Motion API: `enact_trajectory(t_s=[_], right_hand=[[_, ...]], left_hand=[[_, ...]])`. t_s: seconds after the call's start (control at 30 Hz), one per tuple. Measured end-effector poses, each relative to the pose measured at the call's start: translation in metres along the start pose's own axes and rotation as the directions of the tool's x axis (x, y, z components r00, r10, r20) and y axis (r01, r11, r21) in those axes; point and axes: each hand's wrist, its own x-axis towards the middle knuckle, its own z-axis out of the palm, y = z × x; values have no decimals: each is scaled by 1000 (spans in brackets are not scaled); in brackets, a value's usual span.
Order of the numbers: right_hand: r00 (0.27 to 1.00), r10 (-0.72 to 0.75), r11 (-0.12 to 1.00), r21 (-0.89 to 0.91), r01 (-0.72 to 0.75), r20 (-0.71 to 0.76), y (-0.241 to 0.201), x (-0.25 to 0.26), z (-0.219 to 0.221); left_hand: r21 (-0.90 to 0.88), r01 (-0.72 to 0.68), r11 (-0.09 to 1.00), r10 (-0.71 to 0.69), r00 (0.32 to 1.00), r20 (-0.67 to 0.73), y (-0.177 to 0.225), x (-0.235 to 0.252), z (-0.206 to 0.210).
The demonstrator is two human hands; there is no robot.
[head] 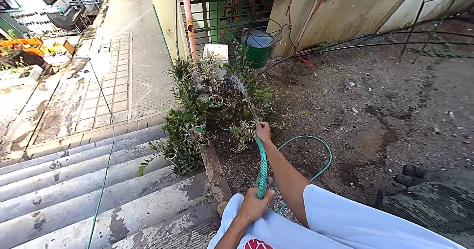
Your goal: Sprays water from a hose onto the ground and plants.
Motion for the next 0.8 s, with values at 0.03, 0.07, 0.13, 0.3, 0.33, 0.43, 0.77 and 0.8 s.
enact_trajectory(t_s=[0.03, 0.07, 0.13, 0.3, 0.33, 0.43, 0.77, 0.8], right_hand=[[1000, -2, 1000, -2, 2, 14, -2, -2, 3], [999, 0, 1000, -6, 0, 34, -4, -5, 6], [997, 13, 999, -30, -10, 81, -8, -11, 12], [984, 27, 997, -74, -14, 179, -12, -20, 27], [983, 27, 997, -73, -14, 182, -12, -20, 29], [983, 18, 998, -70, -5, 182, -12, -23, 33], [989, -11, 999, -38, 17, 148, -13, -16, 38], [989, -11, 999, -36, 17, 147, -13, -17, 38]], left_hand=[[0, 0, 1000, 0, 1000, -2, 0, 0, 0], [0, -3, 1000, 3, 1000, -4, -1, -1, 0], [3, 3, 1000, -3, 1000, -4, -1, -1, 0], [4, 3, 1000, -3, 1000, -9, -2, -4, -1], [5, 3, 1000, -3, 1000, -10, -2, -4, -2], [0, -12, 1000, 12, 1000, -22, -3, -7, -4], [21, -9, 1000, 9, 999, -41, -2, -10, -9], [21, -4, 1000, 5, 999, -39, -1, -9, -10]])
